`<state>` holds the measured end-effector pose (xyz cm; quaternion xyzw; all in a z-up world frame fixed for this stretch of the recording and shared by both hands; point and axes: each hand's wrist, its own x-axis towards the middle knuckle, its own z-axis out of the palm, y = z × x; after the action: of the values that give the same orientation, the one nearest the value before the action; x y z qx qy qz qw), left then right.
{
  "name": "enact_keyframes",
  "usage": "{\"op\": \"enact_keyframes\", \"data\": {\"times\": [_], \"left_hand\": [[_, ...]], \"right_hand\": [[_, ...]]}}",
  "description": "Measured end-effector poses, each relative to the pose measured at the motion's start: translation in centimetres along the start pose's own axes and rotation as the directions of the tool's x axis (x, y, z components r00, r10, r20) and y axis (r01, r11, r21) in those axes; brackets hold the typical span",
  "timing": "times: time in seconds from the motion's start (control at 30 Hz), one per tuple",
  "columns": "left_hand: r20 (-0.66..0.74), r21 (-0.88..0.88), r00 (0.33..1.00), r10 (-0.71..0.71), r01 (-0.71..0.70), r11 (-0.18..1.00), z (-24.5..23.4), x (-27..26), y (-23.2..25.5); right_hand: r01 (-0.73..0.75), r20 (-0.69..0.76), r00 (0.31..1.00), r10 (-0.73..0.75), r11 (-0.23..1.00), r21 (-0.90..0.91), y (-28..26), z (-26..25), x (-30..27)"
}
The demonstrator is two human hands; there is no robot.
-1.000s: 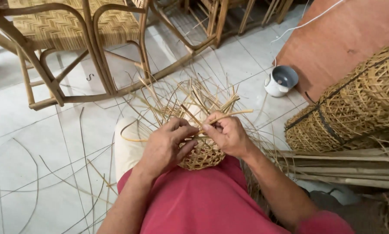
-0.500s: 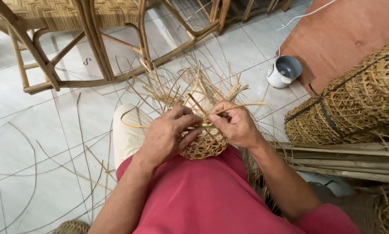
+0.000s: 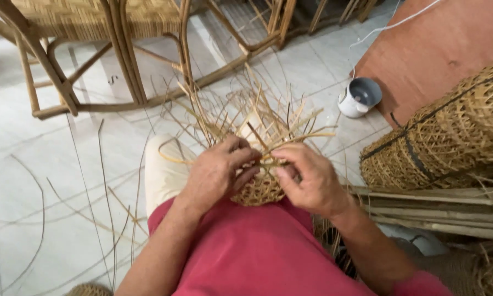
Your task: Weaving a small basket by hand using thin wooden or rattan strands
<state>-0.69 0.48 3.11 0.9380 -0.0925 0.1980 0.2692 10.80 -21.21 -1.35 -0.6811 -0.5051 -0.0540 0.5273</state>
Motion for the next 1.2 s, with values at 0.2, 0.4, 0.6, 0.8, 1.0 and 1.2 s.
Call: {"op": "enact_keyframes", "data": {"times": [0.2,0.4,0.6,0.8,1.0,1.2], "left_hand": [[-0.054,0.02,0.998,0.035,-0.034,0.999,0.8,-0.3,-0.2],[-0.091,0.002,0.991,0.098,-0.098,0.995,0.4,0.1,1.4],[-0.03,0.038,0.999,0.027,-0.026,0.999,1.4,-0.1,0.9],[-0.045,0.064,0.997,0.068,-0.065,0.996,2.0,0.0,0.6],[-0.04,0.048,0.998,0.048,-0.047,0.998,2.0,-0.2,0.3],[-0.047,-0.051,0.998,0.05,-0.052,0.997,0.4,0.0,1.3]], "right_hand": [[0.146,0.158,0.982,-0.1,0.938,-0.314,-4.3,0.0,4.3],[0.141,0.298,0.954,-0.025,0.916,-0.376,-3.4,-0.5,5.0],[-0.007,0.389,0.906,0.165,0.926,-0.378,-2.3,-0.1,5.2],[-0.071,0.471,0.823,0.318,0.88,-0.47,-2.2,0.5,5.3],[-0.111,0.496,0.791,0.358,0.881,-0.459,-1.6,0.9,5.0],[-0.132,0.461,0.845,0.271,0.941,-0.312,-1.8,0.2,5.2]]}}
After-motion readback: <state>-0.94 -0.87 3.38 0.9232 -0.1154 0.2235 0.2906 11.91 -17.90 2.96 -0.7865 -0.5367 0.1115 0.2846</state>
